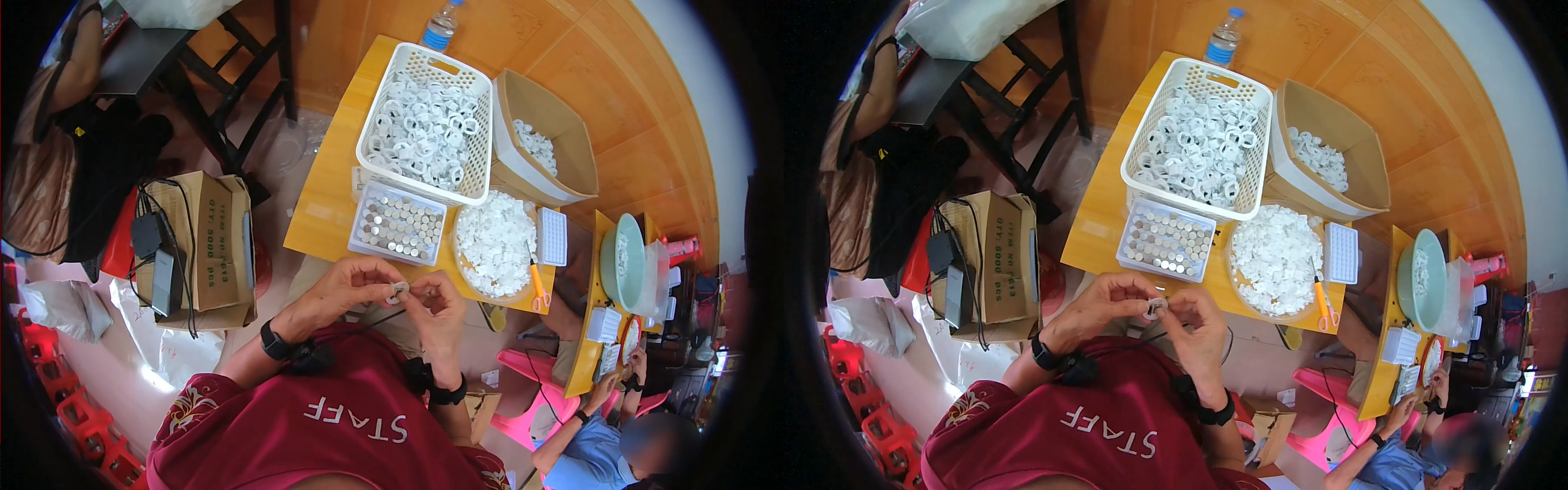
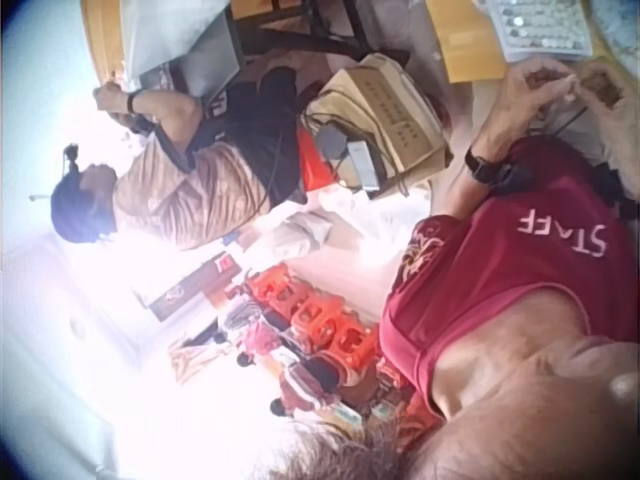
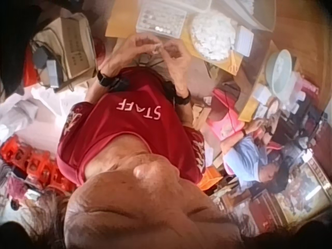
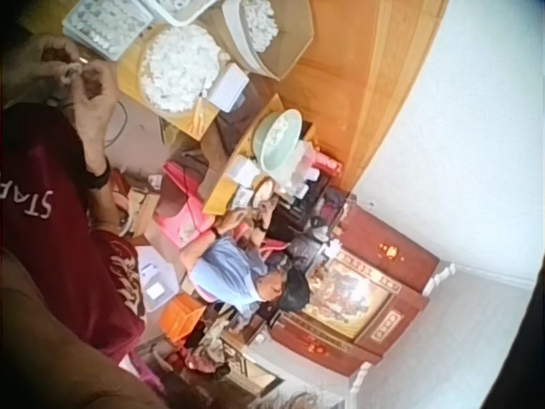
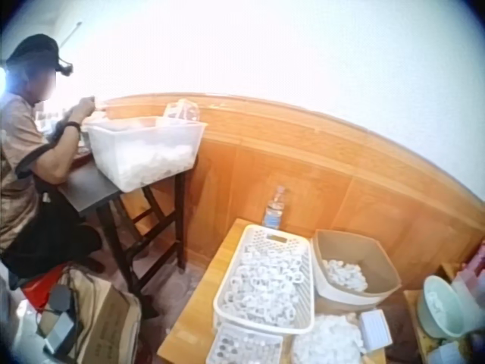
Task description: Assembling small white plastic components by manually pressing them together and organizing them into a tray.
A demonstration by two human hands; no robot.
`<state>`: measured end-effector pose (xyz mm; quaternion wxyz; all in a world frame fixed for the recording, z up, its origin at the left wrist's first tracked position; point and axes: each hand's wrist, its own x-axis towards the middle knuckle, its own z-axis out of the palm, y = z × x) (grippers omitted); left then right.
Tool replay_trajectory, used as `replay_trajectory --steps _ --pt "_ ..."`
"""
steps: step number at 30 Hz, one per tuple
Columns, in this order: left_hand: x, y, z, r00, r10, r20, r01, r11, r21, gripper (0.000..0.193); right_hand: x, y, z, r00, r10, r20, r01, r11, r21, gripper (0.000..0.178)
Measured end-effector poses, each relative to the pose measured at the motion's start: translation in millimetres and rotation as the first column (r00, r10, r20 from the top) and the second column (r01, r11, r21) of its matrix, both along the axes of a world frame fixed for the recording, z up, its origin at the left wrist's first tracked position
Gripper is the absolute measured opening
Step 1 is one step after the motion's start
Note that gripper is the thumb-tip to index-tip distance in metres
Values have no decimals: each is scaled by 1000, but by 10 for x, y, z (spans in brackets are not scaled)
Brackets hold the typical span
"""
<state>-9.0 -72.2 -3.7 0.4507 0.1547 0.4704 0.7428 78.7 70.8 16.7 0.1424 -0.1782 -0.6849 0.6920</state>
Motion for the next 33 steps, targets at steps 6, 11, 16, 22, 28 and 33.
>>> replay_trajectory --steps 6,11,16,22,28,33 --pt "-26 -16 -13 992 59 113 -55 998 -37 21 -157 275 -81 989 -144 -43 144 830 539 11" --pt "-54 5 -48 981 111 162 -119 992 41 23 -294 238 -65 981 -192 22 123 705 698 11" --pt "-47 10 -69 973 141 184 -146 989 12 22 -323 226 -99 978 -190 84 51 612 789 10" --pt "-56 34 -131 967 132 219 -141 990 28 21 -341 241 -93 983 -119 143 -19 702 712 7" --pt "-78 42 -57 961 124 247 -140 989 48 20 -306 202 62 999 -41 -20 44 768 639 11" --pt "-85 63 -26 956 107 275 -142 984 111 22 -236 8 117 989 105 -100 -9 731 682 13"
